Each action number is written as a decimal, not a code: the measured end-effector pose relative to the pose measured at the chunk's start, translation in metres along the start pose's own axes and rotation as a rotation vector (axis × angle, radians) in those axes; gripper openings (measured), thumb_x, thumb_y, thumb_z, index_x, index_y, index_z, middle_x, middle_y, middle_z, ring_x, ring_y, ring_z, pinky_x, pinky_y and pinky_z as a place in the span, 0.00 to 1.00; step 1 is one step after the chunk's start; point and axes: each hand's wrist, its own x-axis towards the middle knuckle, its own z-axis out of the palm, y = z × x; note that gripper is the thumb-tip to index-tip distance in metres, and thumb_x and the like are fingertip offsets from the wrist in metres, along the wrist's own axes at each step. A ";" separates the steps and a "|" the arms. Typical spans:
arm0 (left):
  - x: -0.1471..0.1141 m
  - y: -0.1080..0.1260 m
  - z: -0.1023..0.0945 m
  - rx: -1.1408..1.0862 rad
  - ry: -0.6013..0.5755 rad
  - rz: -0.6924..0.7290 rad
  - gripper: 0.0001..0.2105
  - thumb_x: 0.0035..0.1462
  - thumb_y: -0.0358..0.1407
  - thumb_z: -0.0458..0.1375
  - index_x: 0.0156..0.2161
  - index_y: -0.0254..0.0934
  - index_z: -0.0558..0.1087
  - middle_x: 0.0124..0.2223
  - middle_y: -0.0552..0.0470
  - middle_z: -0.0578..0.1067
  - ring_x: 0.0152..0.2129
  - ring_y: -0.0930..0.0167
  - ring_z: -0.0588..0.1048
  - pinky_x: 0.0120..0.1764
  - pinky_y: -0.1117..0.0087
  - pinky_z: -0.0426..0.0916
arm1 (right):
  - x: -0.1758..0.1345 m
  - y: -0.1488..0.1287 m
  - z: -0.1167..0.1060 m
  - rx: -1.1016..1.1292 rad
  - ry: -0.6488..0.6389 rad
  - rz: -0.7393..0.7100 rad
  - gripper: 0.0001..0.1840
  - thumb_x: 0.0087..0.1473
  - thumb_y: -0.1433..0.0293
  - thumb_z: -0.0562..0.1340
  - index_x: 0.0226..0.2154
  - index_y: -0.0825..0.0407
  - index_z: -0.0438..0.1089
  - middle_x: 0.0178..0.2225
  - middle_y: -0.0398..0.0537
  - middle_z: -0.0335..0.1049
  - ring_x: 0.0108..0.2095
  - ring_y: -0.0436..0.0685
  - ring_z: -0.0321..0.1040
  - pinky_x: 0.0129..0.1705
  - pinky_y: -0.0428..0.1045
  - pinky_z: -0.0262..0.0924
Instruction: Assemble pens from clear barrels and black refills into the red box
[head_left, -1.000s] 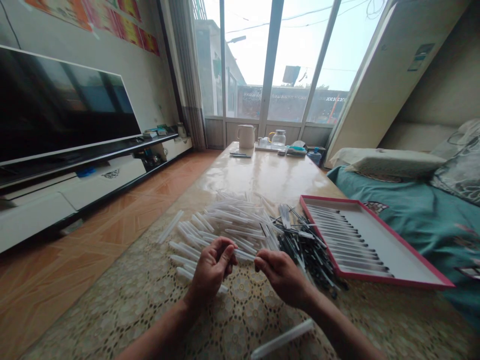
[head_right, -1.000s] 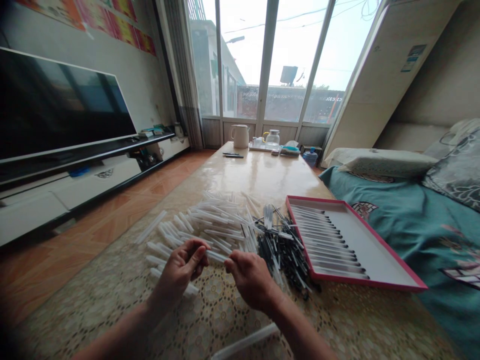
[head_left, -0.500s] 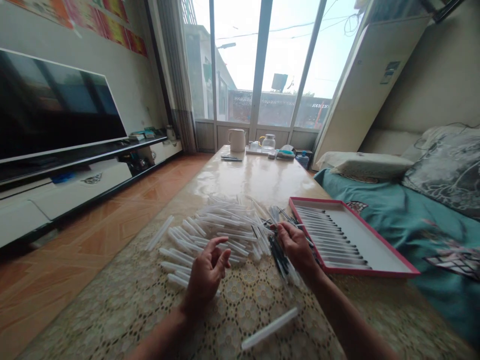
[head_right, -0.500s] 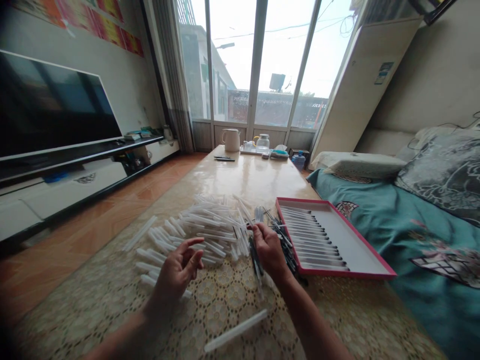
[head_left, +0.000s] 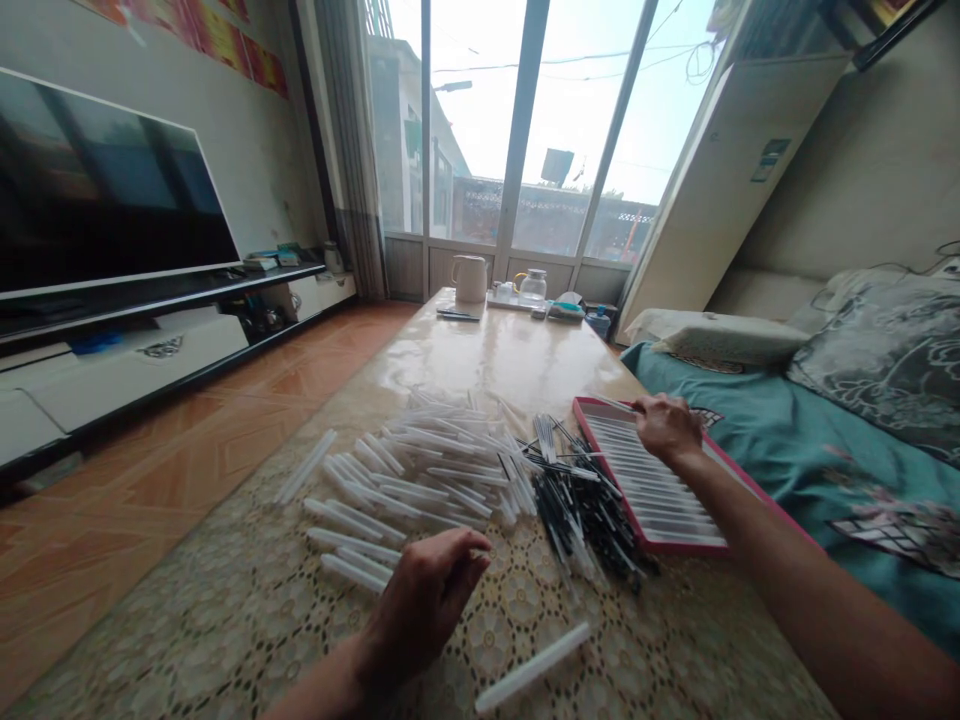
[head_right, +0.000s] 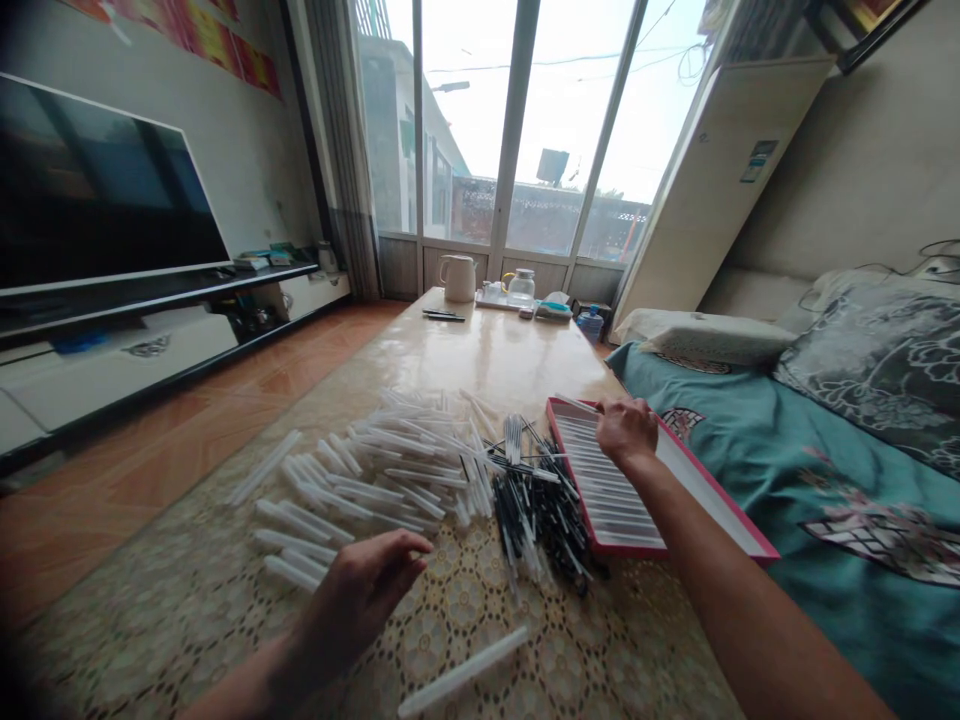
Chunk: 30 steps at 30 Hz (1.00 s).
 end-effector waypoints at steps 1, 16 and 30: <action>0.001 -0.001 0.000 0.007 0.007 -0.005 0.07 0.57 0.35 0.53 0.36 0.38 0.73 0.25 0.53 0.73 0.18 0.74 0.67 0.24 0.76 0.60 | 0.005 0.007 0.004 -0.064 -0.006 -0.010 0.13 0.52 0.74 0.56 0.38 0.56 0.74 0.42 0.63 0.69 0.48 0.69 0.60 0.45 0.58 0.54; 0.006 -0.011 -0.006 0.005 0.020 -0.097 0.07 0.58 0.35 0.52 0.35 0.40 0.73 0.28 0.51 0.75 0.24 0.71 0.72 0.29 0.75 0.63 | 0.058 0.022 0.076 -0.349 -0.084 -0.127 0.15 0.59 0.66 0.57 0.47 0.54 0.66 0.47 0.53 0.66 0.44 0.57 0.66 0.44 0.56 0.63; 0.011 -0.008 -0.016 -0.071 0.247 -0.225 0.07 0.53 0.38 0.56 0.31 0.40 0.75 0.21 0.53 0.72 0.19 0.70 0.68 0.24 0.74 0.58 | -0.051 -0.048 0.043 0.042 -0.032 -0.425 0.13 0.57 0.71 0.53 0.38 0.52 0.72 0.39 0.50 0.73 0.41 0.56 0.67 0.44 0.47 0.57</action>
